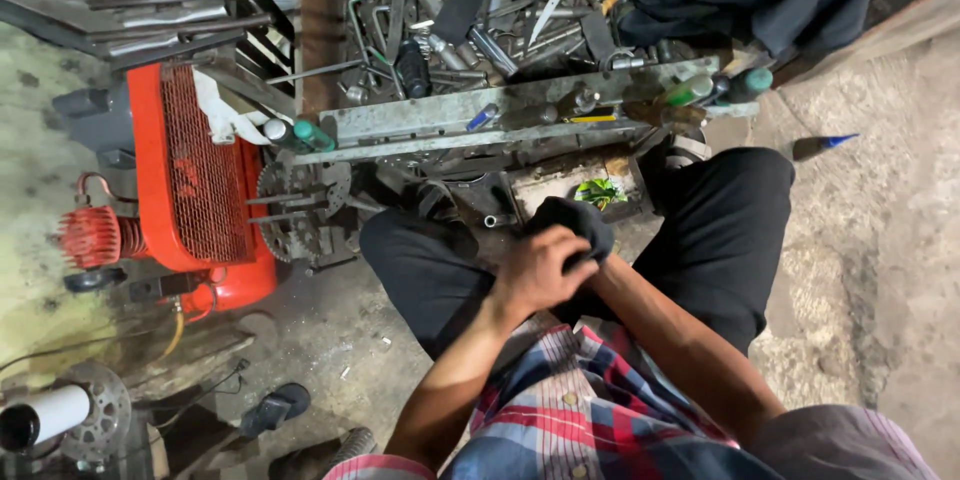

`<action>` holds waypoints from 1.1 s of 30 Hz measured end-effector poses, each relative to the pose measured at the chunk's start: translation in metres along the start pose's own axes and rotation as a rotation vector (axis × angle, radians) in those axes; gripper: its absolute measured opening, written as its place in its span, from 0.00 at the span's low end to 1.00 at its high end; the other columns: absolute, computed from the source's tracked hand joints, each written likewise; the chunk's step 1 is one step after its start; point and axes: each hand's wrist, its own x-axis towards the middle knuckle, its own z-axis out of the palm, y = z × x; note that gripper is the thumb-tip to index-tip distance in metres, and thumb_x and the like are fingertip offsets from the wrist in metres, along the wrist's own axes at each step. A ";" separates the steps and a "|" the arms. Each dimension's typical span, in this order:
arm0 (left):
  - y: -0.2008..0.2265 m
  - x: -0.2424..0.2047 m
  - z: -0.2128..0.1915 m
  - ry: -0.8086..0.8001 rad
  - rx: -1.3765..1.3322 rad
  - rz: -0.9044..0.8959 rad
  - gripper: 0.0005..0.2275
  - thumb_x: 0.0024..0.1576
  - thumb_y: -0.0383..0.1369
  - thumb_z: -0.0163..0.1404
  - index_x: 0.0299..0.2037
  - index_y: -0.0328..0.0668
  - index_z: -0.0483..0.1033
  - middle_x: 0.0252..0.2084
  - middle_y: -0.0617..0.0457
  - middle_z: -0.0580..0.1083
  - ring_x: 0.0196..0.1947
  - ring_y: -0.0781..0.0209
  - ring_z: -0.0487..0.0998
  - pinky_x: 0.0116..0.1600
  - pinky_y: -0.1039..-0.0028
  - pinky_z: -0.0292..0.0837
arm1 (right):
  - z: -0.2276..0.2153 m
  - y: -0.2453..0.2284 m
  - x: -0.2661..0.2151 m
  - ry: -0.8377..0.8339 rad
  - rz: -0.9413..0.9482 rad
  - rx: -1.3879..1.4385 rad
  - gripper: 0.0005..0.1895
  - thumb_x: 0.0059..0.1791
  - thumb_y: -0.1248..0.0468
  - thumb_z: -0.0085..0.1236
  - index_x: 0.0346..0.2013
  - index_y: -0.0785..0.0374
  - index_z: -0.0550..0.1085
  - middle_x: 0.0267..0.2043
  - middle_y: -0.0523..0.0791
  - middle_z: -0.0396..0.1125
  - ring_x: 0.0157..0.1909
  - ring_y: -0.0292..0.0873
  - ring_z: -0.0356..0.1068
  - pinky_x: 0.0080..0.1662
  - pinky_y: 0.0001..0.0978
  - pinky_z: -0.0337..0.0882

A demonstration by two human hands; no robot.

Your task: The person sits in a workshop and wipes a small cylindrical metal part with a dark cloth. They then pick up a screwdriver and use it to clean or scrape the interior of the part while holding it with the cloth.

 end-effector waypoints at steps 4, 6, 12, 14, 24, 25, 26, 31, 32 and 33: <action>0.001 0.026 -0.063 0.489 0.055 0.119 0.09 0.59 0.35 0.59 0.44 0.42 0.78 0.45 0.48 0.78 0.46 0.48 0.81 0.51 0.65 0.78 | -0.019 -0.068 0.002 -0.213 0.035 -0.824 0.08 0.55 0.60 0.49 0.41 0.56 0.75 0.40 0.45 0.72 0.44 0.47 0.70 0.51 0.45 0.70; -0.005 0.041 -0.096 0.633 0.038 -0.055 0.09 0.57 0.32 0.60 0.44 0.39 0.79 0.43 0.46 0.77 0.44 0.48 0.79 0.51 0.64 0.75 | -0.021 -0.091 0.006 -0.303 0.045 -1.239 0.09 0.56 0.58 0.49 0.39 0.56 0.76 0.40 0.46 0.72 0.45 0.48 0.70 0.52 0.46 0.69; -0.037 0.079 -0.135 0.562 0.212 0.093 0.13 0.55 0.34 0.60 0.48 0.40 0.79 0.47 0.48 0.77 0.49 0.45 0.76 0.54 0.60 0.68 | -0.022 -0.096 -0.005 0.209 -0.632 -1.083 0.22 0.35 0.46 0.57 0.28 0.63 0.76 0.33 0.51 0.68 0.39 0.54 0.67 0.43 0.47 0.65; -0.043 0.081 -0.137 0.523 0.259 0.070 0.12 0.55 0.34 0.60 0.47 0.42 0.80 0.46 0.50 0.78 0.49 0.47 0.77 0.55 0.59 0.66 | -0.019 -0.092 -0.006 0.087 -0.569 -1.203 0.17 0.38 0.49 0.57 0.26 0.60 0.75 0.31 0.50 0.68 0.38 0.53 0.67 0.42 0.47 0.65; -0.039 0.105 -0.139 0.491 0.195 0.294 0.09 0.62 0.33 0.55 0.50 0.41 0.76 0.46 0.50 0.79 0.48 0.47 0.79 0.60 0.59 0.67 | -0.010 -0.092 -0.002 0.019 -0.509 -1.297 0.12 0.46 0.55 0.56 0.20 0.55 0.72 0.25 0.45 0.64 0.35 0.50 0.66 0.39 0.49 0.65; -0.030 0.108 -0.143 0.494 0.192 0.290 0.09 0.62 0.33 0.55 0.50 0.41 0.76 0.46 0.50 0.79 0.48 0.47 0.79 0.60 0.59 0.67 | -0.009 -0.089 0.001 0.013 -0.509 -1.299 0.12 0.46 0.55 0.56 0.20 0.55 0.72 0.25 0.45 0.64 0.35 0.50 0.66 0.39 0.49 0.65; -0.022 0.111 -0.146 0.468 0.139 0.301 0.09 0.63 0.34 0.55 0.50 0.40 0.75 0.46 0.49 0.79 0.48 0.48 0.80 0.57 0.61 0.70 | -0.008 -0.086 0.004 0.044 -0.483 -1.243 0.14 0.47 0.53 0.55 0.21 0.56 0.73 0.25 0.46 0.64 0.35 0.50 0.66 0.38 0.48 0.65; 0.003 0.131 -0.157 0.373 -0.010 0.394 0.10 0.65 0.35 0.52 0.51 0.39 0.75 0.48 0.49 0.79 0.46 0.55 0.82 0.49 0.68 0.79 | -0.008 -0.102 0.004 0.069 -0.525 -1.024 0.09 0.48 0.53 0.54 0.30 0.51 0.78 0.25 0.46 0.64 0.34 0.51 0.65 0.35 0.49 0.63; 0.005 0.136 -0.158 0.374 -0.040 0.462 0.10 0.67 0.36 0.51 0.53 0.39 0.74 0.49 0.50 0.79 0.47 0.58 0.82 0.50 0.71 0.81 | -0.007 -0.105 0.005 -0.004 -0.417 -1.043 0.10 0.49 0.50 0.54 0.33 0.49 0.79 0.25 0.47 0.64 0.32 0.51 0.65 0.36 0.49 0.64; 0.008 0.143 -0.160 0.376 -0.067 0.534 0.11 0.69 0.36 0.50 0.54 0.39 0.74 0.50 0.51 0.79 0.48 0.62 0.83 0.51 0.74 0.82 | -0.007 -0.109 0.008 -0.074 -0.312 -1.061 0.12 0.51 0.47 0.54 0.36 0.47 0.79 0.24 0.48 0.64 0.31 0.52 0.65 0.37 0.48 0.64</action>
